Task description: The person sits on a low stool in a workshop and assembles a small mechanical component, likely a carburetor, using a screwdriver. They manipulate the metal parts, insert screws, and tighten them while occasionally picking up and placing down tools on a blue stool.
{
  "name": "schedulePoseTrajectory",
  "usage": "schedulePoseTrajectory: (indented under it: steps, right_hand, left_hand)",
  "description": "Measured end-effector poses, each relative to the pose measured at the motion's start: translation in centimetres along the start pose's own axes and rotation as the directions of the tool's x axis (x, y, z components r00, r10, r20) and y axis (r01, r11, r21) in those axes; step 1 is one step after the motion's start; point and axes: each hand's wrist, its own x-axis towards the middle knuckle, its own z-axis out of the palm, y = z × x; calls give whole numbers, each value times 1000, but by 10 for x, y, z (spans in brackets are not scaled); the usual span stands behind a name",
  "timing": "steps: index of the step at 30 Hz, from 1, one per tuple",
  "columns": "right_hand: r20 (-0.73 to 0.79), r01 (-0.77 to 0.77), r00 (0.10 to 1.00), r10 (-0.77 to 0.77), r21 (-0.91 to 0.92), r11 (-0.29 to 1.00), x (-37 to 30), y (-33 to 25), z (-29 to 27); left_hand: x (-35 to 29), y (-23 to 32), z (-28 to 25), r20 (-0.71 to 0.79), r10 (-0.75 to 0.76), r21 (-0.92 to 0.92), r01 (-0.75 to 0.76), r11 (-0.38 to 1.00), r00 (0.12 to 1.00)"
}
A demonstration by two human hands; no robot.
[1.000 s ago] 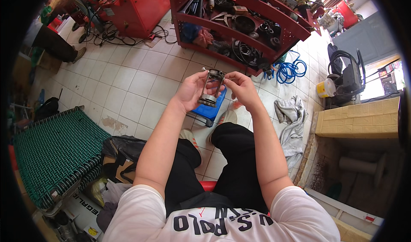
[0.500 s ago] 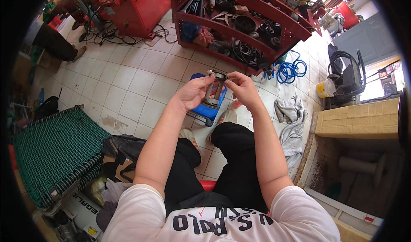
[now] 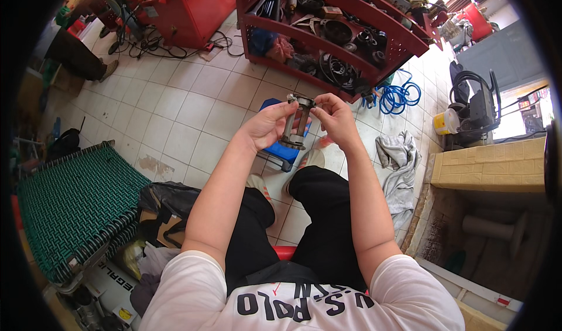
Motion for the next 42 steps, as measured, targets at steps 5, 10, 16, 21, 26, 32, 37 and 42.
schedulePoseTrajectory:
  steps: [5,10,16,21,26,32,37,42]
  right_hand:
    - [-2,-17,1000,17,20,1000,0,-2,1]
    - [5,-1,1000,1,-5,1000,1,2,-1]
    - [-12,-21,1000,21,-36,999,2,0,0]
    - [-18,-75,997,77,94,993,3,1,1]
    - [54,-187,982,182,440,878,4,3,-6]
    - [84,-258,965,250,495,829,7,5,-8]
    - [30,-249,964,266,464,850,6,-1,-5]
    - [-116,-142,969,218,462,876,9,3,-8]
  left_hand:
    - [-2,0,6,-26,-3,-20,2,1000,1000]
    - [1,-1,2,-7,2,8,-2,1000,1000]
    - [2,-2,-1,-82,-15,40,18,999,997]
    - [4,-2,-6,-67,-49,-69,44,997,997]
    - [3,-1,2,-109,-44,-43,40,998,993]
    - [4,-1,2,-185,-17,114,39,993,983]
    - [8,-7,8,-251,237,482,-91,871,938]
    - [8,-12,20,-112,546,775,-272,571,830]
